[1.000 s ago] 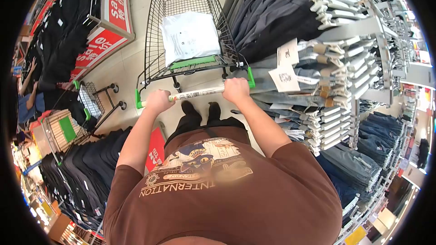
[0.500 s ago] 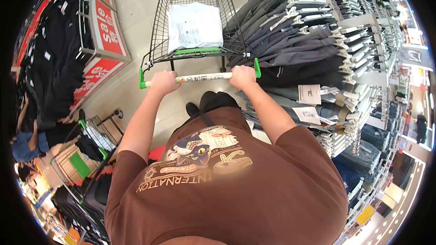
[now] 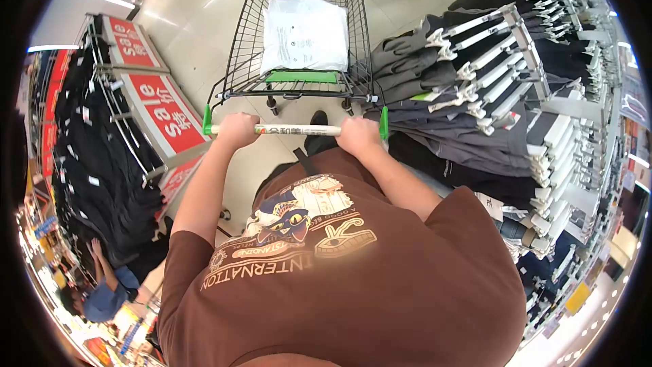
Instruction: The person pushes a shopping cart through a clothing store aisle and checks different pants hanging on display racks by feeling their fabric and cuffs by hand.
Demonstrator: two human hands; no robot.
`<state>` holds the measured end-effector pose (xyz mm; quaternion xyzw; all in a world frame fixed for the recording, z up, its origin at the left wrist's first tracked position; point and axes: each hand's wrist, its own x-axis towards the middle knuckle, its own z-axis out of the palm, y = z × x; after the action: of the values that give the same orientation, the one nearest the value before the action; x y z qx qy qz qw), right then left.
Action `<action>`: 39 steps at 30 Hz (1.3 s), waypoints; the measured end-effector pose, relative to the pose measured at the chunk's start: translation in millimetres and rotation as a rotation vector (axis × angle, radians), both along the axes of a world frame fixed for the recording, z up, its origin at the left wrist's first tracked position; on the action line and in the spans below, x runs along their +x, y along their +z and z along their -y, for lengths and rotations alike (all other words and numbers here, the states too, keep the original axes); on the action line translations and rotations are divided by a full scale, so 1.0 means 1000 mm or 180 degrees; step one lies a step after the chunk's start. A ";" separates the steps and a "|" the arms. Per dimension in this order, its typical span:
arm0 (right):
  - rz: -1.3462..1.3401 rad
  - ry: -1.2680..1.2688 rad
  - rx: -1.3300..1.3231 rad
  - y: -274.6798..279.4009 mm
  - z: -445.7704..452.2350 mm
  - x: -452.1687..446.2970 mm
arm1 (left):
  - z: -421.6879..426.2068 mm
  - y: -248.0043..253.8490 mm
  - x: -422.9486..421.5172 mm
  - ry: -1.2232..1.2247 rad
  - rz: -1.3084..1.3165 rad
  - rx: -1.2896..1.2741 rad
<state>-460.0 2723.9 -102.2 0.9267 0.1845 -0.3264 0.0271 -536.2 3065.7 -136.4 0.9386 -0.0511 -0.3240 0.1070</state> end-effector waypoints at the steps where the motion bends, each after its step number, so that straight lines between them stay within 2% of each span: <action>1: -0.0077 -0.0054 0.0009 -0.001 -0.009 0.010 | -0.012 0.000 0.017 -0.0032 0.0011 -0.0001; 6: -0.0303 -0.0167 0.0082 0.004 -0.053 0.043 | -0.062 -0.008 0.080 -0.0299 0.0082 0.0093; 10: -0.0245 -0.0638 -0.0027 0.002 -0.082 0.081 | -0.092 -0.010 0.163 -0.0704 0.0191 -0.0033; 12: -0.0102 -0.0769 -0.0014 0.003 -0.098 0.088 | -0.107 -0.007 0.176 -0.0714 0.0140 0.0003; 16: 0.0244 -0.1195 -0.0118 -0.006 -0.120 0.136 | -0.121 -0.015 0.266 -0.1103 0.0361 -0.0032; 18: 0.0416 -0.1241 -0.0160 -0.008 -0.136 0.152 | -0.132 -0.017 0.284 -0.0976 0.0244 0.0016; 24: 0.0371 -0.1661 -0.0236 0.001 -0.142 0.250 | -0.124 -0.005 0.421 -0.1298 0.0224 0.0049; 25: 0.0345 -0.1586 -0.0247 0.001 -0.150 0.255 | -0.134 -0.003 0.417 -0.1194 0.0224 0.0050; 31: 0.0757 -0.2025 -0.0077 -0.005 -0.134 0.355 | -0.106 0.011 0.546 -0.1473 0.0288 0.0150; 34: 0.0948 -0.2051 -0.0008 -0.002 -0.137 0.396 | -0.109 0.024 0.581 -0.1327 0.0333 0.0222; 36: 0.0933 -0.2069 0.0175 0.005 -0.131 0.446 | -0.108 0.013 0.636 -0.1334 0.0684 0.0257; 39: 0.0713 -0.2187 0.0121 0.016 -0.116 0.500 | -0.091 0.020 0.694 -0.1514 0.0705 0.0237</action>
<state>39.7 2839.4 -86.5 0.9649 -0.1358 -0.2094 -0.0814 157.6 3157.0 -116.5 0.9332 -0.2697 -0.2369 -0.0131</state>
